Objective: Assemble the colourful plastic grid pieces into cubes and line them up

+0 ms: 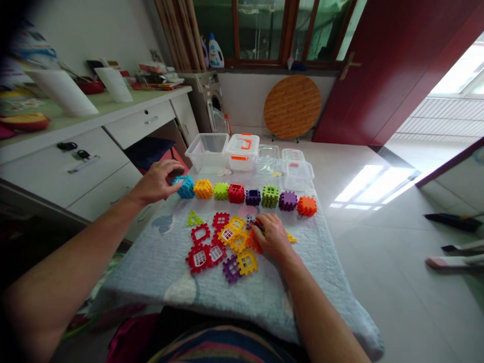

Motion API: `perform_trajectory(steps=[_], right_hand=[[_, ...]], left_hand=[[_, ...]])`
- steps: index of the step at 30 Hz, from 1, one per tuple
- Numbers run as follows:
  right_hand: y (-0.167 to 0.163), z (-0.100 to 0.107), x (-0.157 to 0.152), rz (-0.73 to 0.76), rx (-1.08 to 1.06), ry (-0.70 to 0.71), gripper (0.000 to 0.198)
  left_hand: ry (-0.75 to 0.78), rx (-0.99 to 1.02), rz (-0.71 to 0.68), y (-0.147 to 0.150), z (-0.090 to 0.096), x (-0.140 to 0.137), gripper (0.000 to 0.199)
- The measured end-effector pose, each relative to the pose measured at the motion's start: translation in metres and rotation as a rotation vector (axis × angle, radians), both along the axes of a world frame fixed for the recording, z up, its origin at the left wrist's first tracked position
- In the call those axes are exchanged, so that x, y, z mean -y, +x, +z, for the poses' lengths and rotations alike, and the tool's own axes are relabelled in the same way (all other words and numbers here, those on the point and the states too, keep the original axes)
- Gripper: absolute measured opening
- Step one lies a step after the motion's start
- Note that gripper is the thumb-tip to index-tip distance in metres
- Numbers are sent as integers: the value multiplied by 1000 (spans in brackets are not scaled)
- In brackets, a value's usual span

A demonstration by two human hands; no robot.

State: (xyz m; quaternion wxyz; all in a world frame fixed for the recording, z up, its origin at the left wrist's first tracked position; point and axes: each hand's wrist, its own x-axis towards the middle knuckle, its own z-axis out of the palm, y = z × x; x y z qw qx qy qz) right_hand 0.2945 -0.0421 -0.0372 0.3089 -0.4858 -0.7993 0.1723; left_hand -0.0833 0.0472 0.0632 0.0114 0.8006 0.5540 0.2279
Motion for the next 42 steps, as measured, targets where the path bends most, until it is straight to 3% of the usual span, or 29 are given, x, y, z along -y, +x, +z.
perform_trajectory(steps=[2, 6, 9, 13, 17, 20, 26, 32, 37, 42], right_hand=[[-1, 2, 1, 25, 12, -3, 14], [-4, 5, 4, 93, 28, -1, 13], [-5, 6, 5, 116, 16, 4, 11], [-4, 6, 6, 101, 4, 9, 11], [-3, 6, 5, 97, 2, 6, 10], [-2, 6, 4, 97, 3, 3, 10], [-1, 3, 3, 97, 2, 12, 9], [-2, 4, 3, 93, 8, 10, 9], [-2, 3, 3, 93, 16, 1, 10], [-1, 0, 2, 96, 3, 16, 10]], left_hand=[[14, 26, -40, 20, -8, 28, 32], [-229, 2, -260, 65, -39, 67, 24], [-275, -36, -262, 89, -60, 69, 29], [-371, -92, -269, 103, -70, 53, 40], [-396, -76, -254, 104, -68, 44, 43], [-373, -10, -230, 101, -65, 45, 25], [-131, 56, -55, 99, -65, 52, 16], [-356, 11, -262, 88, -58, 72, 27], [-361, 60, -106, 66, -51, 103, 33], [-432, 41, -46, 59, -62, 116, 35]])
